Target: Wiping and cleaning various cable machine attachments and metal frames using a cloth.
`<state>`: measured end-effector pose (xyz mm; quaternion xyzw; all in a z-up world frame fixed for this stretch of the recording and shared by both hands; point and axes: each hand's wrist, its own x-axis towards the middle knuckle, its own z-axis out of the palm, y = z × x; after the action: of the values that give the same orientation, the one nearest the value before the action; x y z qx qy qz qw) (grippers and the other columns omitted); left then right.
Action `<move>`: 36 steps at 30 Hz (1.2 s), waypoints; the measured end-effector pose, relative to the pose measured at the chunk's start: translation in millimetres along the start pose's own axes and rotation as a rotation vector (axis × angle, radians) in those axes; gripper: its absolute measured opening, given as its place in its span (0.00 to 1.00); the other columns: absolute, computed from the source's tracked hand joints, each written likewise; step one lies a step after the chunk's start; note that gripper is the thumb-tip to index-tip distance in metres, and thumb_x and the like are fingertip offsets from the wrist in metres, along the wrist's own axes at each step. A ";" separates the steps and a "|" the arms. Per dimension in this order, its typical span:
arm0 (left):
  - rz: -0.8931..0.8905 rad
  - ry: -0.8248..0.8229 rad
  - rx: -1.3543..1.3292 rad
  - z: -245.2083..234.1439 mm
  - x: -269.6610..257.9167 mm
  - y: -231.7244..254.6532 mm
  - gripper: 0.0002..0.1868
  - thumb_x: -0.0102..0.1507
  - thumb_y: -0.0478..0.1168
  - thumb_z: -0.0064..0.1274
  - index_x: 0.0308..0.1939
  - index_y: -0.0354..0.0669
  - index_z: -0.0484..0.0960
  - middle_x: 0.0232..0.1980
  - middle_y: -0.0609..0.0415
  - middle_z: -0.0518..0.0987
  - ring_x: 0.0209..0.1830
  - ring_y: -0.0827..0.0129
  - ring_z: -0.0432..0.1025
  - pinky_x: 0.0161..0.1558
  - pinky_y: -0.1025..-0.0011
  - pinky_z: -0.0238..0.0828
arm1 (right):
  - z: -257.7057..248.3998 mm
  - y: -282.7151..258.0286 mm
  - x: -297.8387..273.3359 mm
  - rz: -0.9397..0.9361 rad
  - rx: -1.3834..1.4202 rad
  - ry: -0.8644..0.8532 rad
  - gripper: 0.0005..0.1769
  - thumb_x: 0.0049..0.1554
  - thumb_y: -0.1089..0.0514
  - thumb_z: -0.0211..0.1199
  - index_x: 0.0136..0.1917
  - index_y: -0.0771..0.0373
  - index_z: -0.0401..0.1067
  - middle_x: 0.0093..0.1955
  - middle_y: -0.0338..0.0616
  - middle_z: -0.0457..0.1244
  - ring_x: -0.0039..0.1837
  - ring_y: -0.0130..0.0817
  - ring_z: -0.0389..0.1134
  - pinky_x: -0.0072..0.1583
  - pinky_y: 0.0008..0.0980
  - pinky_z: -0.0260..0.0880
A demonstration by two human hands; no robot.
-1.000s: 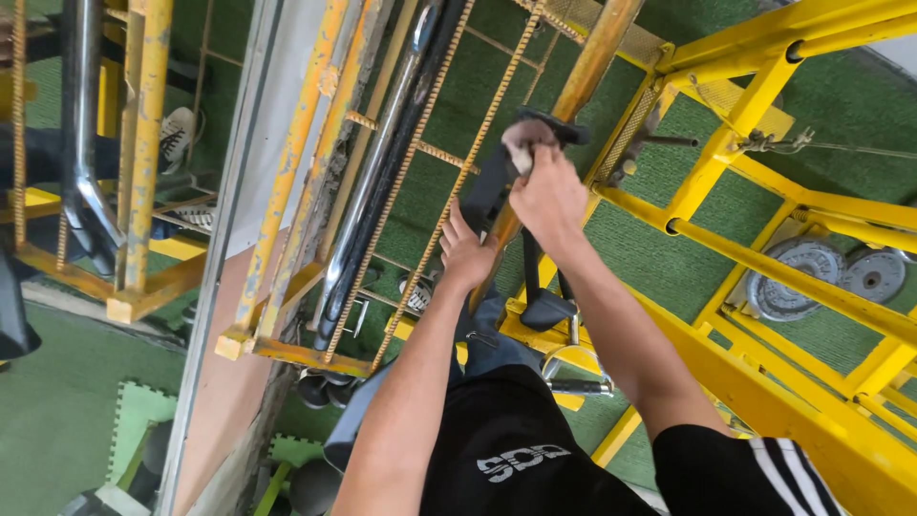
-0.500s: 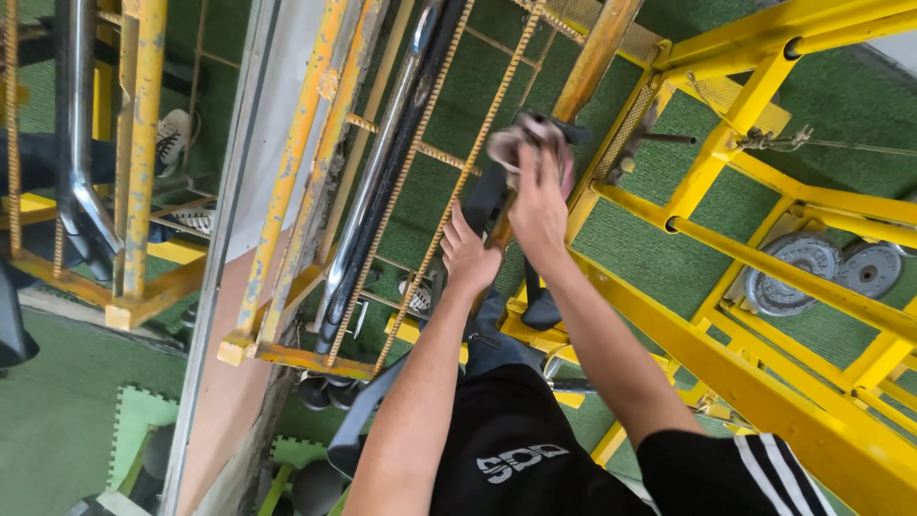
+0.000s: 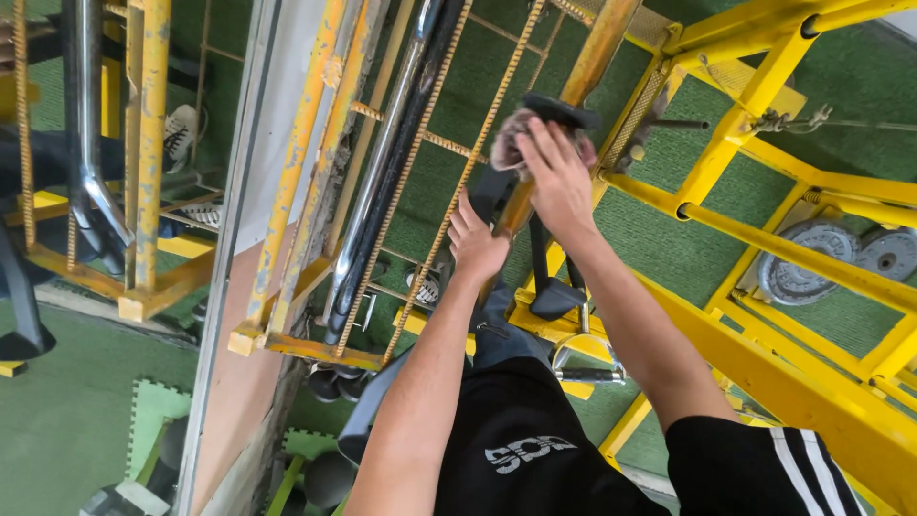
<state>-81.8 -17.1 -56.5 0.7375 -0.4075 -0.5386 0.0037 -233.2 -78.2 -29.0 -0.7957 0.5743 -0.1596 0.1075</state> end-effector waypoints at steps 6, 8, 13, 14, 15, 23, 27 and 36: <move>0.047 -0.020 -0.041 -13.8 -7.2 -1.4 0.60 0.60 0.52 0.61 0.79 0.54 0.29 0.79 0.37 0.49 0.78 0.37 0.47 0.74 0.42 0.41 | -5.3 -24.8 -54.6 0.424 0.265 -0.023 0.25 0.54 0.69 0.59 0.64 0.61 0.73 0.68 0.50 0.66 0.67 0.51 0.67 0.66 0.44 0.69; 0.142 0.026 -0.018 -2.1 5.8 -34.8 0.59 0.61 0.53 0.62 0.81 0.53 0.32 0.78 0.32 0.51 0.76 0.33 0.48 0.74 0.44 0.44 | 0.2 -41.5 -74.0 0.436 0.330 -0.055 0.24 0.53 0.69 0.58 0.64 0.61 0.74 0.66 0.50 0.67 0.66 0.51 0.68 0.66 0.43 0.70; 0.330 0.105 0.026 -10.0 -12.3 -113.8 0.46 0.63 0.49 0.60 0.79 0.47 0.54 0.71 0.31 0.67 0.69 0.38 0.63 0.68 0.52 0.60 | 30.8 -80.4 -124.5 0.440 0.458 -0.185 0.25 0.55 0.69 0.57 0.66 0.65 0.69 0.66 0.55 0.65 0.66 0.54 0.67 0.66 0.45 0.70; 0.362 0.080 -0.007 -14.9 -19.8 -128.5 0.38 0.63 0.48 0.58 0.75 0.45 0.62 0.66 0.35 0.73 0.65 0.45 0.69 0.65 0.57 0.65 | 35.2 -88.9 -130.3 0.430 0.480 -0.171 0.27 0.56 0.68 0.58 0.69 0.66 0.65 0.67 0.57 0.63 0.67 0.57 0.66 0.66 0.46 0.68; 0.394 0.056 -0.041 -19.5 -27.6 -142.8 0.32 0.64 0.48 0.57 0.70 0.44 0.70 0.61 0.40 0.80 0.60 0.52 0.75 0.62 0.61 0.70 | 39.1 -97.0 -136.1 0.419 0.502 -0.158 0.29 0.58 0.67 0.59 0.72 0.67 0.61 0.69 0.60 0.62 0.68 0.60 0.65 0.66 0.47 0.67; 0.260 0.015 -0.085 -45.4 -83.3 -225.8 0.24 0.63 0.47 0.55 0.61 0.46 0.79 0.46 0.46 0.84 0.45 0.56 0.80 0.49 0.62 0.76 | 70.7 -135.1 -157.5 0.425 0.490 -0.029 0.41 0.58 0.61 0.65 0.79 0.70 0.52 0.71 0.63 0.60 0.70 0.61 0.64 0.69 0.47 0.65; 0.167 -0.081 -0.015 -55.1 -91.8 -243.1 0.20 0.63 0.51 0.55 0.55 0.47 0.83 0.48 0.46 0.86 0.50 0.55 0.80 0.53 0.61 0.76 | 83.3 -145.2 -147.8 0.662 0.466 -0.148 0.54 0.52 0.51 0.75 0.79 0.74 0.47 0.67 0.64 0.62 0.66 0.62 0.63 0.68 0.49 0.63; 0.163 -0.307 0.427 -65.2 -106.5 -259.4 0.26 0.62 0.59 0.57 0.56 0.47 0.82 0.51 0.42 0.83 0.54 0.48 0.77 0.55 0.54 0.72 | 116.1 -144.5 -137.7 0.733 0.497 -0.095 0.57 0.47 0.54 0.78 0.73 0.74 0.42 0.60 0.67 0.65 0.62 0.61 0.68 0.63 0.47 0.68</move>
<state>115.7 192.4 -60.1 0.5960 -0.5656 -0.5439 -0.1702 -102.1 96.7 -103.2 -0.4962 0.7569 -0.2075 0.3713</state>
